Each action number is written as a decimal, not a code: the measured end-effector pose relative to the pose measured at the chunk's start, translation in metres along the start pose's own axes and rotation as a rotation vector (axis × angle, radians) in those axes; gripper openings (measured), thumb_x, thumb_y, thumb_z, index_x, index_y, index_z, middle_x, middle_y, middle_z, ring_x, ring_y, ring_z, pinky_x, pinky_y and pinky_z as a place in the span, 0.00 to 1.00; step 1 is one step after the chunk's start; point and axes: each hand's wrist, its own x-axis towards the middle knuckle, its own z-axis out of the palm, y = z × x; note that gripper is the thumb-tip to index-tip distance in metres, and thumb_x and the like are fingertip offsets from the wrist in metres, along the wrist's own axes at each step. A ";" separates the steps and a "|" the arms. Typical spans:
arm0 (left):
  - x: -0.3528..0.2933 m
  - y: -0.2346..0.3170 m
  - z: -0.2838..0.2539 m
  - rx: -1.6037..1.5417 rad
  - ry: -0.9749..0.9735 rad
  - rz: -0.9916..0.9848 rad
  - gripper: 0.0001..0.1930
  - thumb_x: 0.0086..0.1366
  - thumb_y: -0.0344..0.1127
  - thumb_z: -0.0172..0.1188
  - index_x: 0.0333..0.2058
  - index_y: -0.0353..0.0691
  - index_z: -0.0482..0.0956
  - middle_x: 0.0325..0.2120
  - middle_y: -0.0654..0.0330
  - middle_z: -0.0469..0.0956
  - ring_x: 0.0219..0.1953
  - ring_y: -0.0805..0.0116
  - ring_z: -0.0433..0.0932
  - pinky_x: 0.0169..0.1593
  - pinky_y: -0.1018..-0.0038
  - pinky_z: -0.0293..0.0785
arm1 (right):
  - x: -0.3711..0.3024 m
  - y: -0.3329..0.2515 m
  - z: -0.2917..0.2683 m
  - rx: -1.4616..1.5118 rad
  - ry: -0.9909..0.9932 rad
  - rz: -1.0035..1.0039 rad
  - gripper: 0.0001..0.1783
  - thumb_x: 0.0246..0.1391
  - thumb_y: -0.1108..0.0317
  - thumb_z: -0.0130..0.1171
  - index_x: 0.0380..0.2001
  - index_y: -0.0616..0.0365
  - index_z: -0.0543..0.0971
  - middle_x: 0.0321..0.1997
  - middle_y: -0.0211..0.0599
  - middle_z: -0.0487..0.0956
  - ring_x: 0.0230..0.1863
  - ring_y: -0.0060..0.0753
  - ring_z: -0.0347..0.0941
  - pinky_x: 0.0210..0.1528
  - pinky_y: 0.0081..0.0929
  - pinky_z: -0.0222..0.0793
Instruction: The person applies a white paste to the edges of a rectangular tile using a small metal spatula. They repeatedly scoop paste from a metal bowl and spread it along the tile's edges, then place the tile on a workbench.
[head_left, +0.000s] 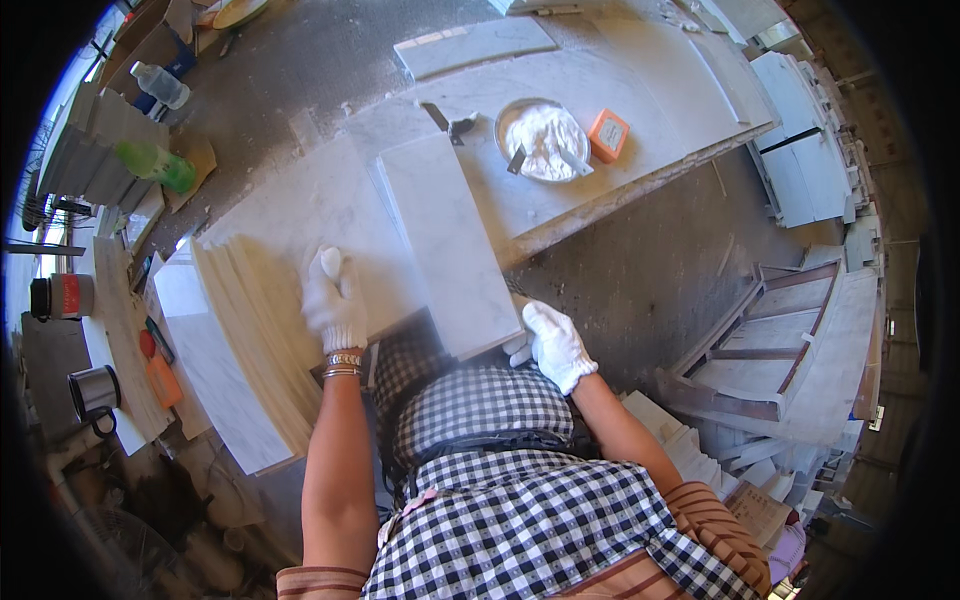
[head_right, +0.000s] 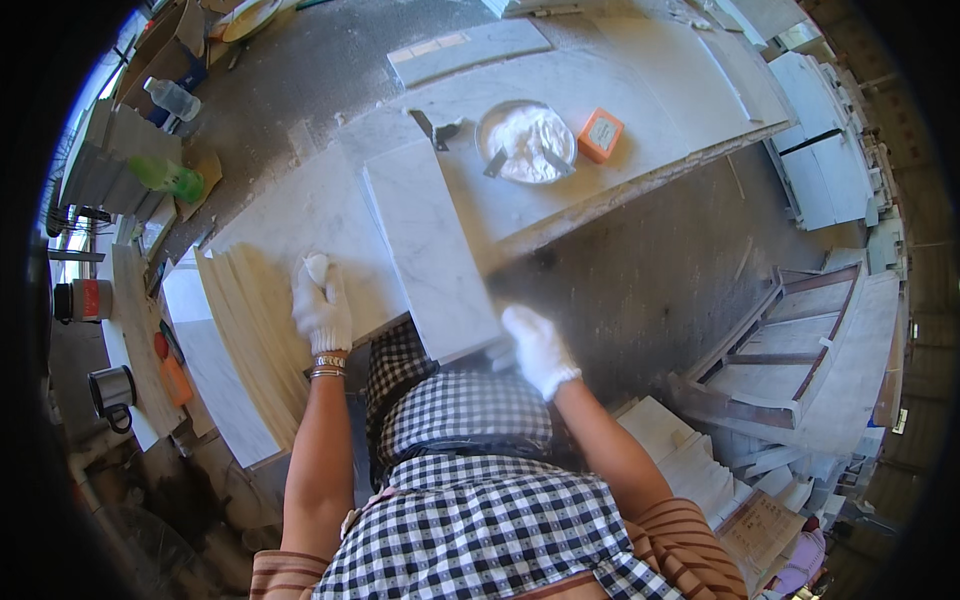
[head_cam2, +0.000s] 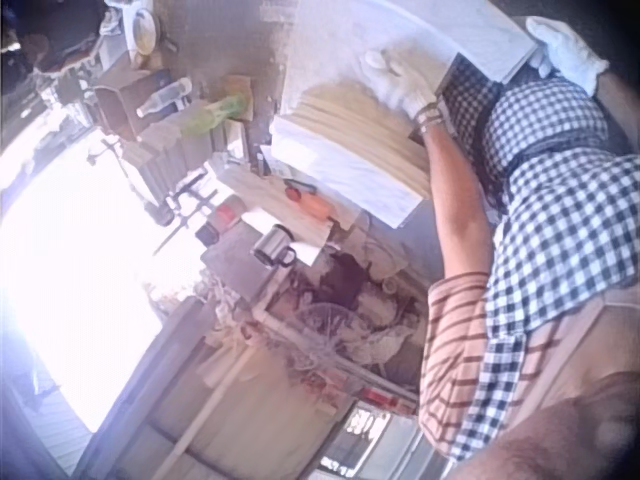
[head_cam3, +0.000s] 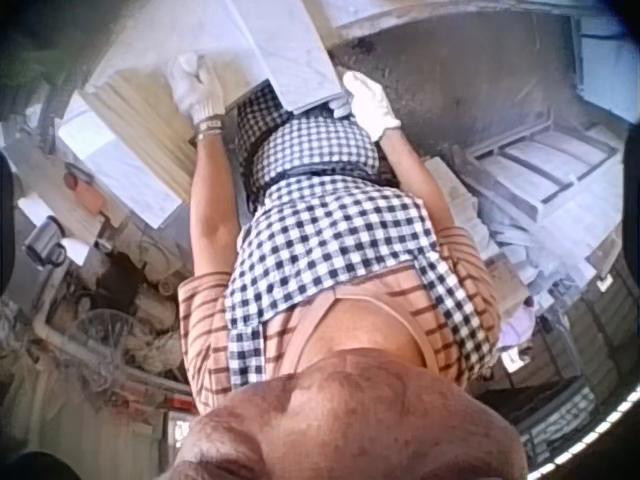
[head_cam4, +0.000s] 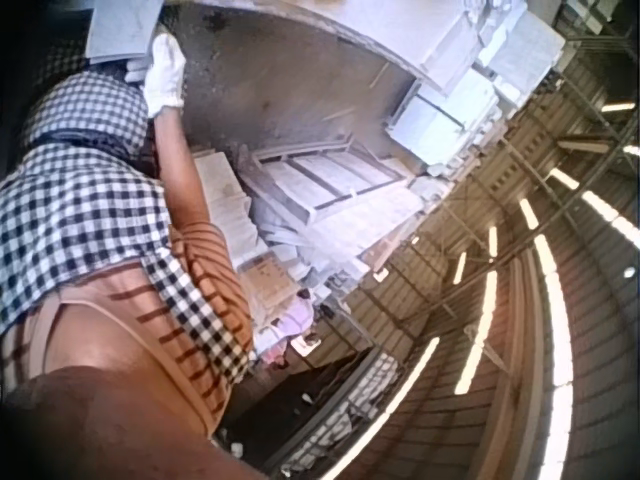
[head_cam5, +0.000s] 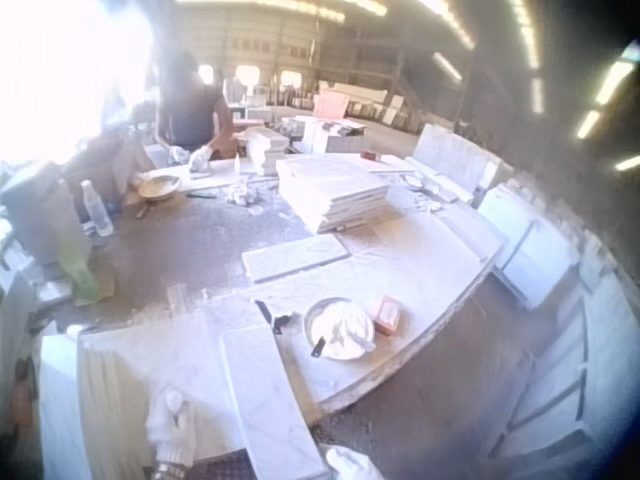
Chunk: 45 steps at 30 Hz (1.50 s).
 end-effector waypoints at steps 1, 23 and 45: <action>0.000 0.000 0.000 -0.002 0.013 0.007 0.19 0.70 0.41 0.66 0.55 0.40 0.81 0.61 0.55 0.80 0.58 0.50 0.81 0.61 0.63 0.77 | -0.002 -0.001 -0.002 -0.017 0.030 -0.003 0.26 0.76 0.50 0.50 0.54 0.66 0.79 0.44 0.46 0.85 0.30 0.37 0.83 0.32 0.32 0.82; -0.007 -0.006 0.011 -0.187 0.069 -0.090 0.15 0.74 0.38 0.63 0.54 0.36 0.81 0.48 0.54 0.85 0.51 0.61 0.82 0.58 0.65 0.77 | -0.008 -0.009 0.019 -1.065 -0.054 -0.513 0.72 0.44 0.51 0.83 0.78 0.69 0.47 0.77 0.70 0.61 0.77 0.63 0.61 0.77 0.42 0.61; -0.003 0.050 0.041 -0.443 -0.137 0.086 0.10 0.75 0.37 0.59 0.44 0.36 0.84 0.49 0.53 0.85 0.54 0.57 0.80 0.75 0.53 0.54 | 0.016 -0.071 0.007 -1.025 0.308 -0.875 0.38 0.53 0.54 0.78 0.64 0.59 0.77 0.44 0.42 0.82 0.31 0.29 0.81 0.37 0.32 0.80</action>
